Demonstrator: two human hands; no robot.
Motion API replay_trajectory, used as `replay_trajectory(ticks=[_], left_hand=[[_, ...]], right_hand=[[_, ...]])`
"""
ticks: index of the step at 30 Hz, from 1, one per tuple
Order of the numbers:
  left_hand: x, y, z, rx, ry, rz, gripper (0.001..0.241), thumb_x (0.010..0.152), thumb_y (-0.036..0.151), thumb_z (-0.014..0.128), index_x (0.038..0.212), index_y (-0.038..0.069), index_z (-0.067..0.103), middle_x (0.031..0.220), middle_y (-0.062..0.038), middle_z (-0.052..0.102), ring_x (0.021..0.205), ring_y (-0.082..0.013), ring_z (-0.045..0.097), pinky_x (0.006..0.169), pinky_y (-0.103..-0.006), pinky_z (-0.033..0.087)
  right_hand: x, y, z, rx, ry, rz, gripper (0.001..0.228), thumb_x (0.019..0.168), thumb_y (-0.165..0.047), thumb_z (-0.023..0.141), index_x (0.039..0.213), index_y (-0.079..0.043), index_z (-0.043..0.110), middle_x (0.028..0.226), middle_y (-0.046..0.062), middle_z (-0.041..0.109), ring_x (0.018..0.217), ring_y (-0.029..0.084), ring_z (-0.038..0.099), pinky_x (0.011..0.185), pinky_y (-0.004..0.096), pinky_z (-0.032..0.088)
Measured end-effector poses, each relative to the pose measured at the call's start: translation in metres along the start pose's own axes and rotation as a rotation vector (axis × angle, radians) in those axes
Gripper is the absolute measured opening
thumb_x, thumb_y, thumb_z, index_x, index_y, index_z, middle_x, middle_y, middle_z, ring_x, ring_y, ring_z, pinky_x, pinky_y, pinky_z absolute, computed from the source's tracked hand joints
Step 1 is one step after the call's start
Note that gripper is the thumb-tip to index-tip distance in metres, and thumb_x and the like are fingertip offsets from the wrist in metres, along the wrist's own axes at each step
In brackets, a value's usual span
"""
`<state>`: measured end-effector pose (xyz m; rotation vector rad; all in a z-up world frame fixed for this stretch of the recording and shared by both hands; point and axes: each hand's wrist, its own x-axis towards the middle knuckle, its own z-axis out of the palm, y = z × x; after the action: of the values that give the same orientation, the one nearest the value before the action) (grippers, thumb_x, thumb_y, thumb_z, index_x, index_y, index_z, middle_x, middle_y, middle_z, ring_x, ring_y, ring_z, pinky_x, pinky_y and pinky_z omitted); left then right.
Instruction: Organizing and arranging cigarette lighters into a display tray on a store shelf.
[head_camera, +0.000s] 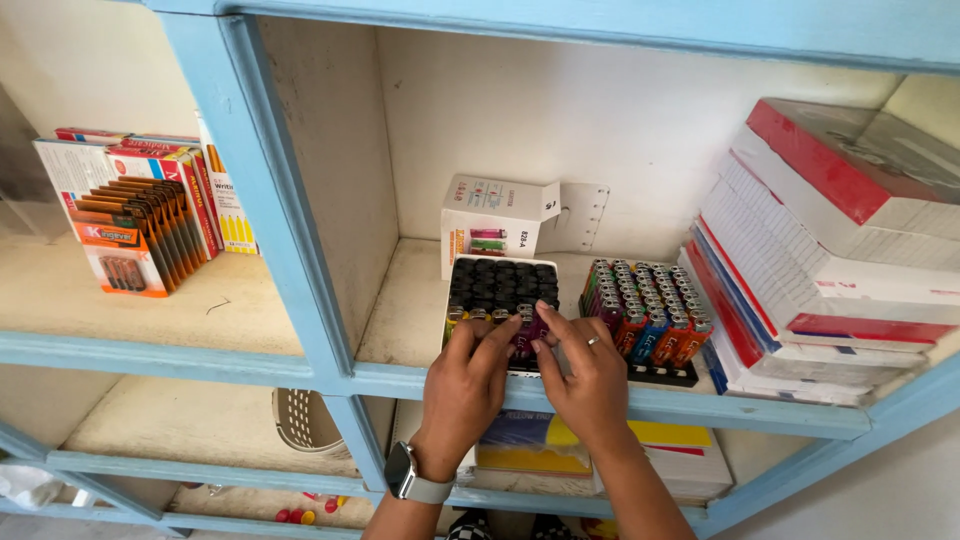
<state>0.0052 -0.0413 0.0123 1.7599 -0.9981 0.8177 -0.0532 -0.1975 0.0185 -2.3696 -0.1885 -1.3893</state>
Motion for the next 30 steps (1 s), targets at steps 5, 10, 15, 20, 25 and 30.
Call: replay_trajectory(ticks=[5, 10, 15, 20, 25, 30], left_hand=[[-0.002, -0.002, 0.003, 0.017, 0.017, 0.012, 0.036, 0.092, 0.005, 0.071, 0.127, 0.014, 0.069, 0.102, -0.008, 0.061, 0.080, -0.0281, 0.067, 0.063, -0.0398, 0.055], [-0.003, -0.001, 0.003, 0.028, 0.034, 0.013, 0.034, 0.092, 0.006, 0.070, 0.125, 0.014, 0.069, 0.101, -0.008, 0.061, 0.082, -0.0286, 0.068, 0.065, -0.0402, 0.056], [-0.002, 0.010, 0.003, 0.039, 0.031, -0.004, 0.029, 0.092, 0.007, 0.070, 0.121, 0.013, 0.071, 0.103, -0.008, 0.064, 0.082, -0.0298, 0.068, 0.065, -0.0417, 0.055], [-0.004, 0.028, 0.027, 0.040, -0.009, 0.188, 0.032, 0.088, 0.005, 0.070, 0.119, 0.012, 0.071, 0.101, -0.007, 0.062, 0.088, -0.0285, 0.067, 0.072, -0.0404, 0.057], [0.016, 0.059, 0.067, 0.011, -0.044, 0.325, 0.041, 0.082, 0.002, 0.067, 0.122, 0.011, 0.069, 0.108, -0.007, 0.062, 0.097, -0.0290, 0.065, 0.076, -0.0398, 0.057], [0.042, 0.071, 0.097, 0.213, -0.005, 0.267, 0.037, 0.082, 0.015, 0.072, 0.119, 0.015, 0.071, 0.113, -0.003, 0.063, 0.106, -0.0271, 0.058, 0.085, -0.0421, 0.050]], right_hand=[[0.000, -0.001, 0.000, 0.036, 0.034, 0.023, 0.051, 0.084, -0.002, 0.077, 0.133, -0.011, 0.067, 0.087, 0.004, 0.069, 0.085, 0.024, 0.065, 0.076, 0.038, 0.055], [-0.002, -0.001, 0.000, 0.051, 0.033, 0.046, 0.049, 0.084, -0.001, 0.076, 0.132, -0.010, 0.068, 0.087, 0.005, 0.069, 0.085, 0.024, 0.065, 0.076, 0.038, 0.055], [-0.009, 0.012, 0.002, 0.155, 0.111, 0.036, 0.042, 0.086, 0.000, 0.075, 0.127, -0.009, 0.069, 0.089, 0.006, 0.068, 0.087, 0.023, 0.065, 0.078, 0.037, 0.055], [-0.013, 0.034, -0.026, 0.102, 0.237, 0.048, 0.037, 0.089, -0.001, 0.076, 0.124, -0.011, 0.070, 0.095, 0.005, 0.068, 0.089, 0.023, 0.065, 0.084, 0.039, 0.052], [-0.020, 0.070, -0.063, -0.279, 0.287, -0.009, 0.037, 0.087, -0.008, 0.080, 0.122, -0.015, 0.073, 0.104, 0.010, 0.064, 0.101, 0.032, 0.058, 0.091, 0.043, 0.048], [-0.021, 0.077, -0.076, -0.363, 0.222, 0.000, 0.042, 0.081, -0.018, 0.082, 0.122, -0.015, 0.073, 0.129, 0.011, 0.057, 0.124, 0.037, 0.047, 0.109, 0.050, 0.038]])
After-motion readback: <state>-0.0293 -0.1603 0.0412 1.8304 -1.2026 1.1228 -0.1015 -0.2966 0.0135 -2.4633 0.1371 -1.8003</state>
